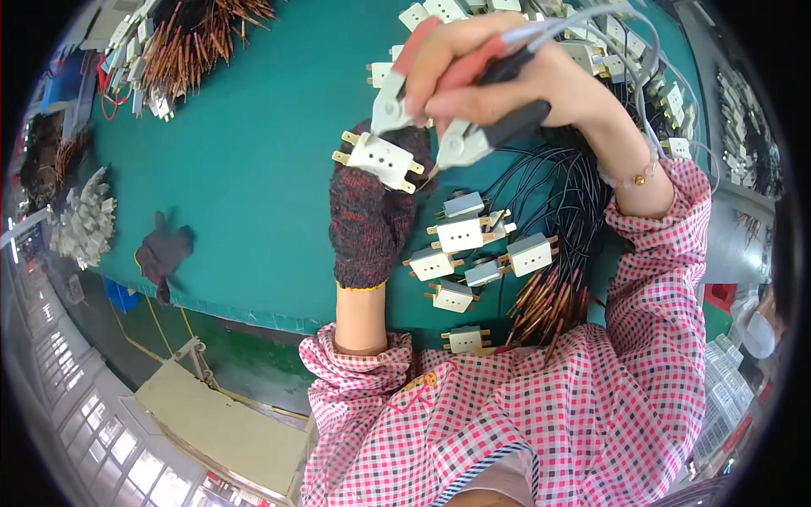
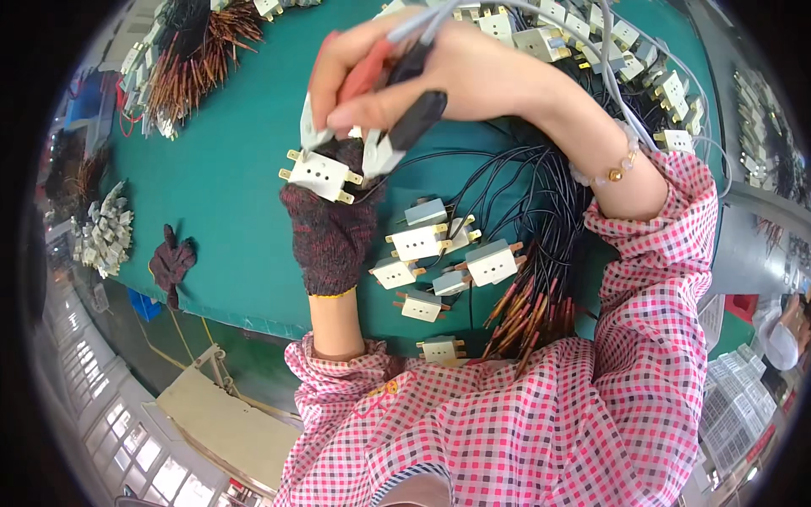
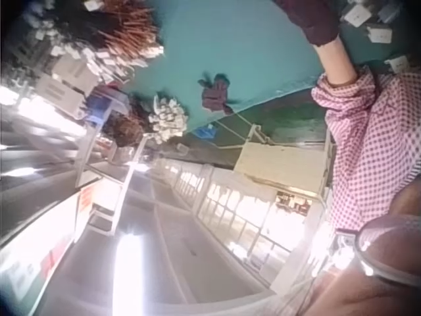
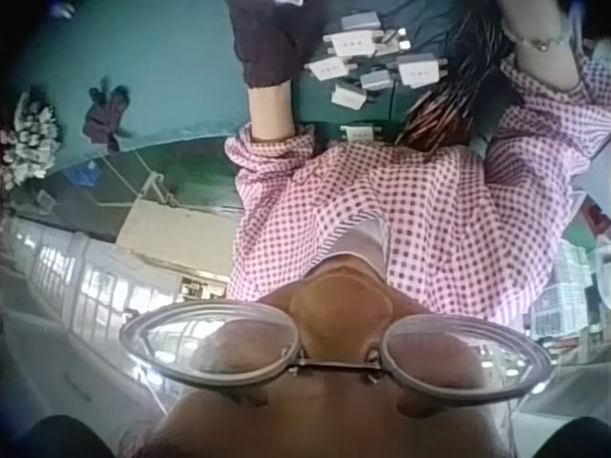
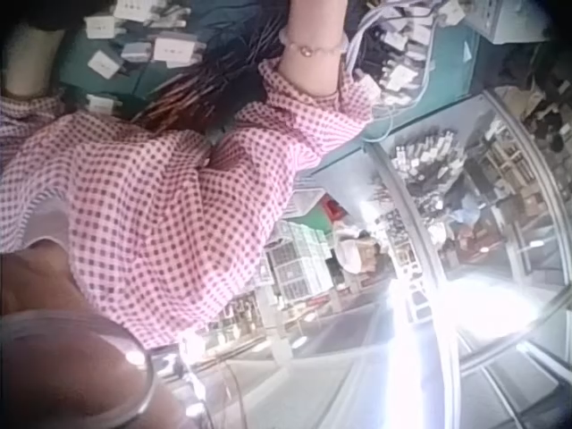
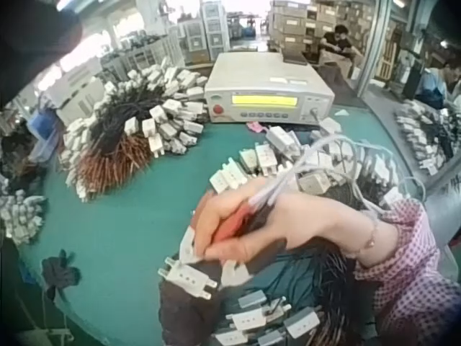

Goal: Assembling and inspecting individual connectors on a large electrical wiring harness at a workstation.

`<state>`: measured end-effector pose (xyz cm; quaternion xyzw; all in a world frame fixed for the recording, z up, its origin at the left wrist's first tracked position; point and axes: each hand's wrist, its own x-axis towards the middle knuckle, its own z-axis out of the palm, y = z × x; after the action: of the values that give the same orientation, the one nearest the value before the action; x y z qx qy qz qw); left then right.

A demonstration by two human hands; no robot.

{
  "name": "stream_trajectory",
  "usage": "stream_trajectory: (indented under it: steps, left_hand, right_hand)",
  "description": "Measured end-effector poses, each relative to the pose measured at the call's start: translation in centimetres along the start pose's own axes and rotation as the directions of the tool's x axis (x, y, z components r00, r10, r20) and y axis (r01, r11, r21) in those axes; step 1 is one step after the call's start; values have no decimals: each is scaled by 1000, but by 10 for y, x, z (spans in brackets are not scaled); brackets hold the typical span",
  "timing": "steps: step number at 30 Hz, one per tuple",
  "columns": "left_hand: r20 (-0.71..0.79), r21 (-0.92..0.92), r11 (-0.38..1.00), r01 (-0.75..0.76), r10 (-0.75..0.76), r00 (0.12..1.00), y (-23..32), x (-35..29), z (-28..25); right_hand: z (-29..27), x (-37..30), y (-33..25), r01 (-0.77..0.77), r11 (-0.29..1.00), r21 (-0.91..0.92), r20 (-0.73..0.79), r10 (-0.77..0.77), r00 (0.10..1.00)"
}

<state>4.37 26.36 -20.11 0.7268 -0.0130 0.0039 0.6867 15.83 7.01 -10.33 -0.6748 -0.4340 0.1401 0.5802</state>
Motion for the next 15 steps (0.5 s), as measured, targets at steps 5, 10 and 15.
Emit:
stream_trajectory:
  steps: [5,10,15]
  left_hand:
    - [56,215,963,-161,152,987,-9,-9,-5]
    - [66,484,808,-334,347,935,-5,-12,-6]
    - [153,663,650,-372,368,917,-4,-9,-9]
  right_hand:
    - [8,2,-9,-11,1000,-25,-46,10,999]
    - [10,-4,-1,12,993,118,-51,-6,999]
    - [11,-1,-4,20,998,52,6,-20,1000]
